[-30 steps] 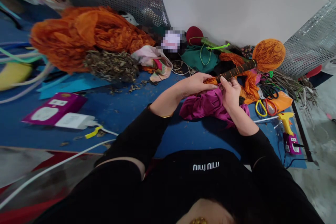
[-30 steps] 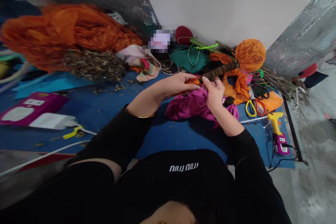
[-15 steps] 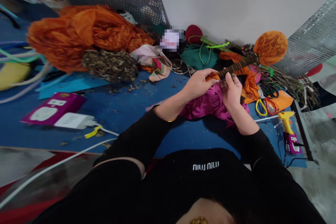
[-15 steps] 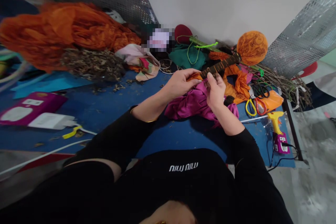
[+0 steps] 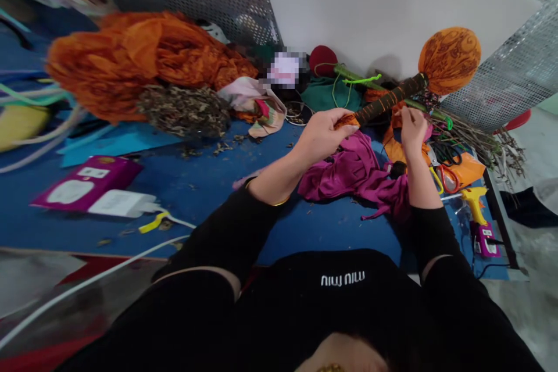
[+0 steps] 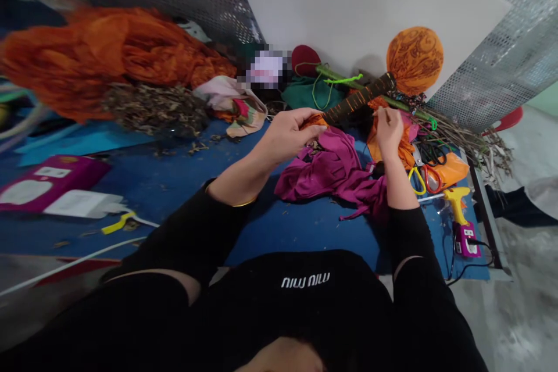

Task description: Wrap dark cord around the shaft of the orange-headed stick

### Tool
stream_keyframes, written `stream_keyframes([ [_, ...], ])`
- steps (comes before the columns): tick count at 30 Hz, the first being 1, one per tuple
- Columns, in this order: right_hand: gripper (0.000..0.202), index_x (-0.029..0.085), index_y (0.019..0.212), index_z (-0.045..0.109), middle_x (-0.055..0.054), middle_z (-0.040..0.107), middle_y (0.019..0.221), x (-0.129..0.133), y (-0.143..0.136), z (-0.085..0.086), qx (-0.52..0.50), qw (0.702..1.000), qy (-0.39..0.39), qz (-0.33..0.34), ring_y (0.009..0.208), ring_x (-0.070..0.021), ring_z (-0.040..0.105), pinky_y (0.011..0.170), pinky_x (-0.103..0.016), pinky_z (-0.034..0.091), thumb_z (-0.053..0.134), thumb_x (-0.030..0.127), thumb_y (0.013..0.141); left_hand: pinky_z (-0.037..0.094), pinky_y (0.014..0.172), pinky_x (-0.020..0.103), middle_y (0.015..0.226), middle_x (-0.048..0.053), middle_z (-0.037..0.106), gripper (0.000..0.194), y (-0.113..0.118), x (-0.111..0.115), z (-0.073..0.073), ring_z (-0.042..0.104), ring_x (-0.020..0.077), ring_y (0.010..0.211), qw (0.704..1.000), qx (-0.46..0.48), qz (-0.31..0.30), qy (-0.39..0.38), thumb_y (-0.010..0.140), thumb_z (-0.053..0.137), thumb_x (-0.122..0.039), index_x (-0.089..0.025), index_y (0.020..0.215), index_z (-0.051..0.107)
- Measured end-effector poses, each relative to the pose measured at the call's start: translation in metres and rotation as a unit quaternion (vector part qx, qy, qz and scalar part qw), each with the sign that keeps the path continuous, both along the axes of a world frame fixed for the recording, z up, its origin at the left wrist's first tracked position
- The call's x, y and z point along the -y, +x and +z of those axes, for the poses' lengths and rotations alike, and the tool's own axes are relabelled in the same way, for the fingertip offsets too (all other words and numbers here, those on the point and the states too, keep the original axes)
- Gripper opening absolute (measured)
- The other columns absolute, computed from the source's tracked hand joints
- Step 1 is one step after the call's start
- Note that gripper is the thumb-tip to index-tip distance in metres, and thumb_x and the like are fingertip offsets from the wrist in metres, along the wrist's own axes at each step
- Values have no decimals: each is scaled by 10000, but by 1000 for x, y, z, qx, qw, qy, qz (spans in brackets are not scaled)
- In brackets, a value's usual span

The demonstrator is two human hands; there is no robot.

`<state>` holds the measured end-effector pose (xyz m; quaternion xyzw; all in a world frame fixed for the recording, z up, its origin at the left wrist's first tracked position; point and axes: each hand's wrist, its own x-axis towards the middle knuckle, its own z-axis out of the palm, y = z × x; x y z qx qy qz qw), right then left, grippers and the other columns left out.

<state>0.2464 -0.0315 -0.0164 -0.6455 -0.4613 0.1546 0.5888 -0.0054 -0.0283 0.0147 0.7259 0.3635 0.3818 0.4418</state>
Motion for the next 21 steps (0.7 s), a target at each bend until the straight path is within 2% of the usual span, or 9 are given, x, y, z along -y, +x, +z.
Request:
stream_keyframes([
  [2,224,180,856,700,-104,715,1071,-13,25,11,137,985,-45,-97,1173,-229,634,1129,-378,453,543,260,995,449,722,275,914,49,734,351,0,-1,-1,583,162,788,1000,9,0,7,834,648,-359,-124,1074,750],
  [4,249,146,1052,749,-160,722,1220,-27,42,19,284,938,-128,-150,1199,-252,647,1111,-391,456,509,195,1005,439,709,276,876,40,719,345,1,-2,-2,570,159,769,1000,14,-3,8,829,648,-358,-124,1061,752],
  [7,366,111,1252,743,-237,701,1359,-43,57,19,403,874,-229,-148,1236,-306,671,1072,-417,475,498,123,981,442,718,281,846,32,711,358,3,-3,-5,562,153,744,1000,14,-15,-2,817,660,-370,-120,1056,753],
  [11,433,50,1257,747,-301,725,1309,-58,66,6,465,834,-252,-156,1223,-345,701,1068,-457,483,410,92,988,479,783,295,884,31,739,353,5,-2,-7,596,155,765,999,12,-32,-11,821,666,-374,-128,1058,756],
  [13,469,21,1236,749,-309,753,1221,-63,69,2,477,827,-248,-164,1188,-340,718,1065,-462,486,353,69,988,488,785,294,882,30,741,340,6,-1,-8,608,157,776,999,17,-40,-18,823,665,-369,-132,1049,757],
  [16,478,-16,1181,752,-312,767,1106,-65,67,4,472,832,-243,-157,1158,-338,725,1040,-457,495,331,29,960,488,760,287,862,28,730,346,8,0,-9,595,151,758,997,37,-50,-37,810,669,-366,-128,1045,757],
  [19,426,-21,1123,757,-325,757,1120,-54,55,12,446,854,-216,-157,1200,-356,705,1078,-487,484,371,56,960,483,746,283,852,28,726,345,8,-1,-9,578,146,738,997,44,-48,-50,803,672,-361,-125,1038,761],
  [21,368,27,1100,760,-299,751,1181,-37,39,16,404,888,-162,-147,1222,-346,689,1114,-497,479,429,130,977,474,746,280,855,28,725,333,8,-3,-8,578,145,740,998,35,-37,-46,798,682,-360,-123,1017,767],
])
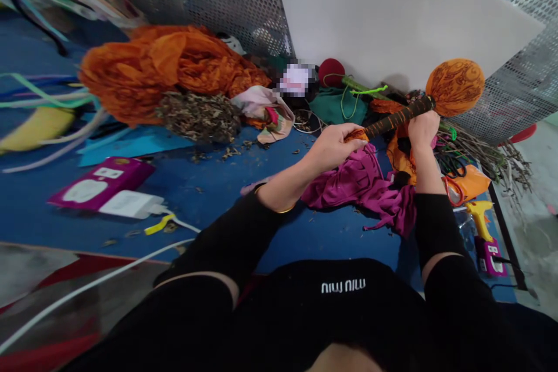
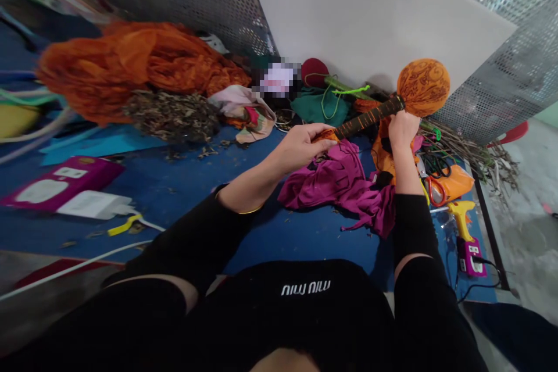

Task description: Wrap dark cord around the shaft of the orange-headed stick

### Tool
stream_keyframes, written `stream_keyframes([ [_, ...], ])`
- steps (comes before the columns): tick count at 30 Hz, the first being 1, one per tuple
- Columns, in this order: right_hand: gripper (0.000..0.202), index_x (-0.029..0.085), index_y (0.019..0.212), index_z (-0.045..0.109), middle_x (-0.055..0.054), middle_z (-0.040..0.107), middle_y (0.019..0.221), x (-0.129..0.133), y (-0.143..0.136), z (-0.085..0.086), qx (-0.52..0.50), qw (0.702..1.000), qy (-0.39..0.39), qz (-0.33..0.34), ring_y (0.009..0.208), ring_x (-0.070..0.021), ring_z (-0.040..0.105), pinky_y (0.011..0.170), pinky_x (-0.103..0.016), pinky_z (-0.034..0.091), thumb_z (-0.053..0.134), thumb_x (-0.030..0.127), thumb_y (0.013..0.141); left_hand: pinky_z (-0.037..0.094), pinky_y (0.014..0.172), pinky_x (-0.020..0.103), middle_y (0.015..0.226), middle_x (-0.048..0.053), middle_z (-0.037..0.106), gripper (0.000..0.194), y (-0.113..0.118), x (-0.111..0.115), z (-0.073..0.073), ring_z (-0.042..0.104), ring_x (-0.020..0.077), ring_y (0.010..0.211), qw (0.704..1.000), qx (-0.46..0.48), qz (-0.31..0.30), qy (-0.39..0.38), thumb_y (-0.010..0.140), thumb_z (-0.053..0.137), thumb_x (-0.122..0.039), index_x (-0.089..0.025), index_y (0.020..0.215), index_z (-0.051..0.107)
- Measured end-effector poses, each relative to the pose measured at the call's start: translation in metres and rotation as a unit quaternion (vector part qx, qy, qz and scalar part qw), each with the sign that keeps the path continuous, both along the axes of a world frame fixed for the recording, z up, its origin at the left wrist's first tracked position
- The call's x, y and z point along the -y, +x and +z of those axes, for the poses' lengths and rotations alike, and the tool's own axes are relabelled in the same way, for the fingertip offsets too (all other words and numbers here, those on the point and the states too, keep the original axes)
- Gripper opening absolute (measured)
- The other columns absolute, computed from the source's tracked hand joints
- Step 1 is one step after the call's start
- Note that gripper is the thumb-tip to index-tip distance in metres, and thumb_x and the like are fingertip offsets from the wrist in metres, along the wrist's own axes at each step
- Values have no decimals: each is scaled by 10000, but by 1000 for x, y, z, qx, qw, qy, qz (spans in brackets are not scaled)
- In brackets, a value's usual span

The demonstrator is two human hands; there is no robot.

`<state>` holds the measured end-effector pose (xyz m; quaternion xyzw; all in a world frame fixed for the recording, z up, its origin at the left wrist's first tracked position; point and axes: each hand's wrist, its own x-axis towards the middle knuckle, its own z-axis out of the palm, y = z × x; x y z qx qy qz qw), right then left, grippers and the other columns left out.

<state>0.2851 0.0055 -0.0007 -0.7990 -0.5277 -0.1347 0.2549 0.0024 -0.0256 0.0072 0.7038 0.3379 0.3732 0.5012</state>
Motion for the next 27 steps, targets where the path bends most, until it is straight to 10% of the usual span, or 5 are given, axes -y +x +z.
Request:
stream_keyframes([
  [8,372,227,1027,715,-40,780,1047,69,-87,-14,-486,762,-84,421,1003,-201,720,1005,-368,583,805,500,790,445,733,269,857,24,713,381,-4,-6,-1,545,137,729,999,12,22,24,811,674,-355,-99,1079,763],
  [14,430,222,756,686,-41,683,845,87,-102,4,-304,869,81,382,880,-189,664,898,-377,554,598,569,994,459,734,267,850,27,721,332,-2,-11,-6,568,144,744,999,7,39,23,815,678,-334,-104,1036,768],
  [18,446,247,776,654,-57,698,955,85,-113,-1,-394,782,197,441,1012,-217,711,1076,-451,571,599,636,987,468,750,268,825,15,707,238,3,-11,-8,568,142,754,999,25,17,-11,809,673,-302,-123,950,739],
  [22,499,252,697,489,34,496,662,76,-123,-12,-546,691,219,419,550,-116,493,687,-346,572,658,660,929,468,762,274,845,11,702,225,6,-10,-11,578,140,752,998,33,-16,-56,798,657,-258,-133,974,719],
  [27,487,242,741,580,57,443,601,82,-123,-11,-554,729,191,355,513,-85,338,521,-274,345,712,691,875,512,817,284,922,34,745,261,5,-12,-13,624,142,784,998,26,-16,-60,822,641,-197,-120,1061,711],
])
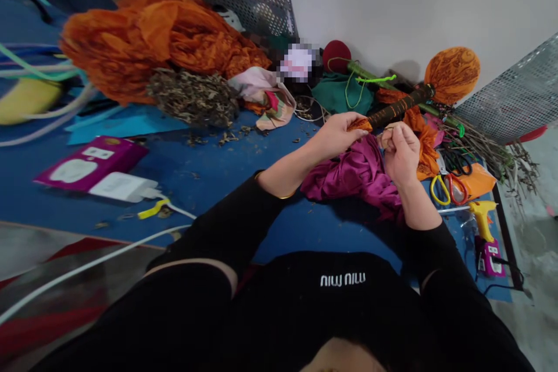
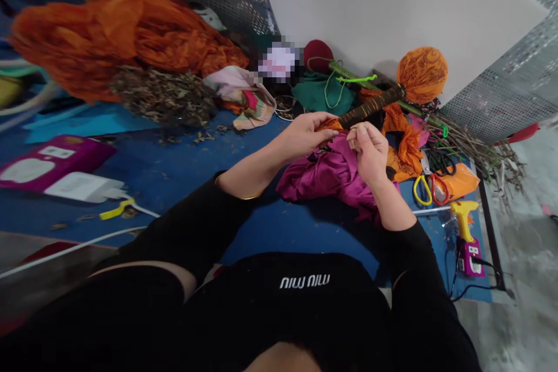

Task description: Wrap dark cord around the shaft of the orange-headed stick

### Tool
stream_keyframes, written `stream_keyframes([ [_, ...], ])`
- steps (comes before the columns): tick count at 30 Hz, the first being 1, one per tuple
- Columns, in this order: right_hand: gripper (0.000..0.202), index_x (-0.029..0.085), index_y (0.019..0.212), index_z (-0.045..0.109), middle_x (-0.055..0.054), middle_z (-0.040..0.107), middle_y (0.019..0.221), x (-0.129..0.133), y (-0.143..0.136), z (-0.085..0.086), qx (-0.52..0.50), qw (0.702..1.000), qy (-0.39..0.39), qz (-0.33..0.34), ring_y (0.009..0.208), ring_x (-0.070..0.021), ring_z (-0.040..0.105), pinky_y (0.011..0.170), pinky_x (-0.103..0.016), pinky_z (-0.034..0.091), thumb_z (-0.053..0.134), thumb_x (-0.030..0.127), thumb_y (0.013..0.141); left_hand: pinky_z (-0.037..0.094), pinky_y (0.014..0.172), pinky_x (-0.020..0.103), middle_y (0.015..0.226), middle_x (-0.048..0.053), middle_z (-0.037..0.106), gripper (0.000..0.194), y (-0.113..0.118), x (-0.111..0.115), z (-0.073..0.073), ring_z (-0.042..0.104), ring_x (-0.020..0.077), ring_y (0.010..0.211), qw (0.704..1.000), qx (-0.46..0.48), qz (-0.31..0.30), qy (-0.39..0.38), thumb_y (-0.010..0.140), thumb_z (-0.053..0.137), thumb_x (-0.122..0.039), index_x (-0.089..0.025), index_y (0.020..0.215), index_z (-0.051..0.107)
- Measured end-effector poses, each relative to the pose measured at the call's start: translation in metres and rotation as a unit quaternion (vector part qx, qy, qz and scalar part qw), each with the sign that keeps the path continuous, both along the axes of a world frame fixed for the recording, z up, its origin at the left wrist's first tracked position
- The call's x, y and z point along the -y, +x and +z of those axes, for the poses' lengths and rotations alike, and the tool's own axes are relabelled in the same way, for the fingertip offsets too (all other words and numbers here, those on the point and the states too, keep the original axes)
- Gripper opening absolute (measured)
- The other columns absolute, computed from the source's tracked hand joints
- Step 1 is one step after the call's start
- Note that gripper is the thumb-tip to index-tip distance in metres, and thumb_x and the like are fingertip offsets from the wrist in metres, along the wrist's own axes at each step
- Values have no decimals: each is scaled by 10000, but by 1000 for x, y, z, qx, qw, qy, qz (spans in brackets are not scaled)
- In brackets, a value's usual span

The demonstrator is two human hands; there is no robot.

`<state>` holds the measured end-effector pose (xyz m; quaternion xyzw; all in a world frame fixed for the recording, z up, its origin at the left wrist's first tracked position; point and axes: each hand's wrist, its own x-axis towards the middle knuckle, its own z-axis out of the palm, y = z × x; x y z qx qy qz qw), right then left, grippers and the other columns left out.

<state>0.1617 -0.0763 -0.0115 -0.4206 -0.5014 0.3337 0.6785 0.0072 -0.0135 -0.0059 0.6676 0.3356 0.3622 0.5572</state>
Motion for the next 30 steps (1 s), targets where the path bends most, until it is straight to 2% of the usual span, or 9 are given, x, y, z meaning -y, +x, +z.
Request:
stream_keyframes([
  [5,420,222,722,652,21,556,683,17,-6,5,109,993,30,-31,650,-111,516,690,-292,477,663,549,984,538,967,347,1110,98,809,297,4,3,-3,714,207,982,995,-61,36,71,854,644,-212,-110,1119,733],
  [9,427,225,722,652,11,583,696,26,-17,8,140,985,48,-85,670,-123,555,693,-292,507,630,545,1004,526,995,352,1183,103,815,381,6,5,-7,730,234,1069,988,-100,60,104,871,627,-256,-120,1210,739],
  [11,439,226,727,652,6,599,701,28,-19,9,153,984,54,-77,666,-126,566,685,-294,518,616,560,1009,527,974,353,1188,104,815,407,4,3,-8,728,241,1064,985,-120,55,113,869,611,-260,-121,1229,740],
  [14,409,239,787,681,2,642,725,24,-14,10,170,983,57,-25,648,-130,585,672,-310,533,582,553,1032,522,904,343,1139,99,816,403,-1,-1,-6,716,240,1004,977,-166,35,128,879,590,-286,-125,1209,755],
  [17,355,262,831,711,-18,721,800,18,1,16,220,968,118,2,813,-180,689,827,-375,586,575,509,1046,495,839,337,1086,99,813,389,-3,-3,-2,699,241,942,961,-234,35,146,911,581,-338,-132,1177,775],
  [19,314,274,838,729,-24,760,838,15,12,21,270,949,164,-3,934,-207,719,955,-426,579,588,459,1048,491,837,335,1101,96,813,387,-3,-2,0,699,247,953,949,-273,41,155,931,576,-353,-155,1192,781],
  [20,298,278,846,737,-24,773,852,14,16,24,292,941,173,-7,947,-210,723,971,-434,574,590,436,1051,495,848,335,1124,95,813,388,-2,-1,0,704,252,975,944,-287,42,158,936,577,-349,-169,1212,781],
  [25,323,257,856,741,-49,779,902,15,26,32,334,932,141,-16,882,-193,730,845,-383,592,558,423,1065,518,925,346,1220,97,811,385,1,4,-4,728,276,1081,939,-304,27,157,940,607,-328,-199,1263,773],
  [30,310,252,874,740,-40,755,903,9,29,27,298,942,150,33,859,-170,729,808,-346,592,555,405,1070,520,942,326,1177,69,815,324,3,3,-12,726,249,1039,958,-246,28,147,910,662,-313,-221,1200,774],
])
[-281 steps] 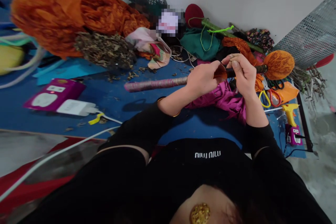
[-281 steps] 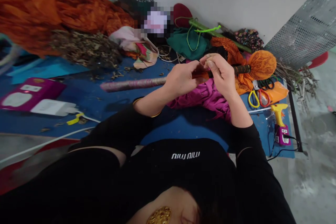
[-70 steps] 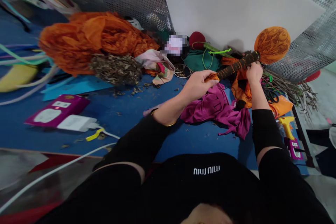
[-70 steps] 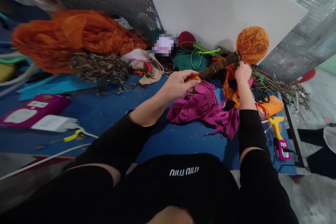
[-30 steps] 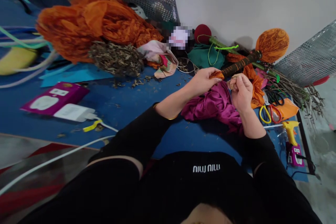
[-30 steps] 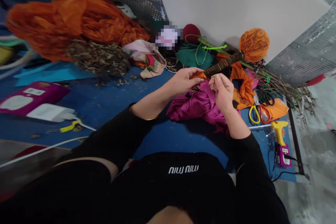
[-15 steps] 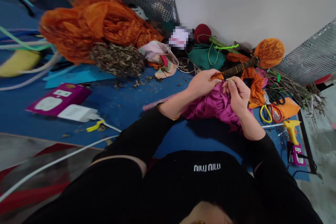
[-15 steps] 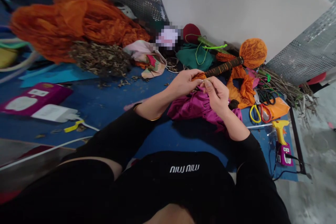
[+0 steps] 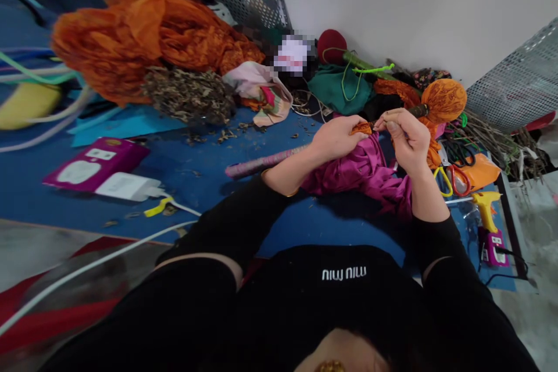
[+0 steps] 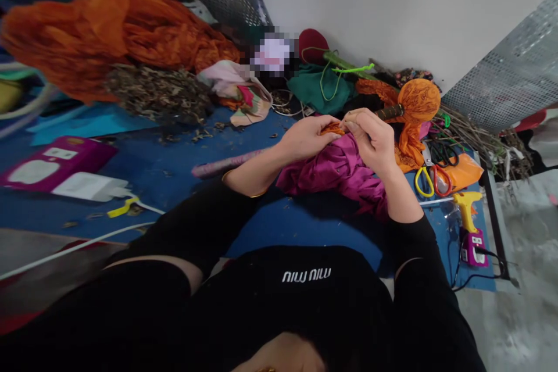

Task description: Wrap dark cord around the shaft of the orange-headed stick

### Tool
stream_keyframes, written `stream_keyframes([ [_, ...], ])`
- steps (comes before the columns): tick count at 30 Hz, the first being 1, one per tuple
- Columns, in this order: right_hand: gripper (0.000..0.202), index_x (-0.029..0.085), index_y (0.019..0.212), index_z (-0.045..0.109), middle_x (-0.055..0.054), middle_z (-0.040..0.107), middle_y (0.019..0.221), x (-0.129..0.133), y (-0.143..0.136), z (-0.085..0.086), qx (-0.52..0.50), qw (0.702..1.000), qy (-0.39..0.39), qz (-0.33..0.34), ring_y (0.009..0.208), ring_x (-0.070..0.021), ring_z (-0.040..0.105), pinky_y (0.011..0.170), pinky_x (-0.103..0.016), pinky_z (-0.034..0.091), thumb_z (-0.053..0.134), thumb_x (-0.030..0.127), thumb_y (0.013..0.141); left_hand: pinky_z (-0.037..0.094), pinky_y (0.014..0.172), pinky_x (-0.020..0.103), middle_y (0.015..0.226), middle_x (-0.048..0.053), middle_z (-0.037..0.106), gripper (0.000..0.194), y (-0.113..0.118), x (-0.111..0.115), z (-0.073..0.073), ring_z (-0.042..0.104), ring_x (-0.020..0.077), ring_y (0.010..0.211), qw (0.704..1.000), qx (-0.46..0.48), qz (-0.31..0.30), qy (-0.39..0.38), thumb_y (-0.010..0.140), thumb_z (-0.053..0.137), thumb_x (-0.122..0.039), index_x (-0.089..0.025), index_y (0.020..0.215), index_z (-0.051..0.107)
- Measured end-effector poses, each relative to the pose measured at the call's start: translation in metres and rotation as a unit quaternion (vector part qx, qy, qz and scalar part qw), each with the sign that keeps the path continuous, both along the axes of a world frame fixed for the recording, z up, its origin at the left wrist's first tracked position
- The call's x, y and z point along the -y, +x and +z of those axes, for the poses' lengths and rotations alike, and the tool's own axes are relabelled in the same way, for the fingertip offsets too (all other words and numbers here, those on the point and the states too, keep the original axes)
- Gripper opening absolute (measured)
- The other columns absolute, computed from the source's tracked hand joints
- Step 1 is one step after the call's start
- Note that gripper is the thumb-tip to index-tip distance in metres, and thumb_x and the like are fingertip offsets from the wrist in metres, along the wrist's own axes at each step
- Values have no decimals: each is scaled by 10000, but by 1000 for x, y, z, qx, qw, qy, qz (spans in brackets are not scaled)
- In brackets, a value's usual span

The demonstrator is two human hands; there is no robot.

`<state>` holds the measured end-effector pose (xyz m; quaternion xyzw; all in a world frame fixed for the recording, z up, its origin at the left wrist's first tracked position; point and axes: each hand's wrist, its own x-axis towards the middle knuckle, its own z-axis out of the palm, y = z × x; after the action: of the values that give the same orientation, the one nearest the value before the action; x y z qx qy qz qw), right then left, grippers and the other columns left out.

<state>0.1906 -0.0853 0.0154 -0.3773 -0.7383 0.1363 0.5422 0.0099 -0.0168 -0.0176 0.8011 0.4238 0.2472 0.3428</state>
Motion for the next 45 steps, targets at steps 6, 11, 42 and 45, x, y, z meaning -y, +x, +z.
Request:
stream_keyframes([
  [6,319,246,892,725,-34,740,923,-14,1,-15,-61,997,-20,31,903,-166,735,878,-358,601,565,463,1063,490,804,336,1097,91,816,318,1,6,6,723,288,976,998,-53,-22,11,923,643,-357,-202,1179,750],
  [11,424,251,922,720,-38,763,949,-20,0,-20,-50,996,-73,-4,931,-169,729,926,-367,601,542,619,1036,507,836,363,1201,126,815,339,3,15,13,753,332,1095,993,-111,-36,37,969,592,-333,-193,1248,725],
  [42,542,214,787,648,-12,740,966,-19,17,-5,-125,975,-181,-41,668,-76,669,674,-247,574,663,744,903,559,949,420,1314,152,784,443,3,35,27,756,345,1199,954,-233,-37,185,1025,524,-217,-168,1447,646],
  [45,435,207,753,667,39,654,700,-2,38,20,-108,965,-226,-76,463,-40,515,474,-212,410,719,596,939,555,917,419,1284,137,801,451,-3,27,28,767,357,1167,963,-206,-6,175,1007,548,-235,-187,1438,668],
])
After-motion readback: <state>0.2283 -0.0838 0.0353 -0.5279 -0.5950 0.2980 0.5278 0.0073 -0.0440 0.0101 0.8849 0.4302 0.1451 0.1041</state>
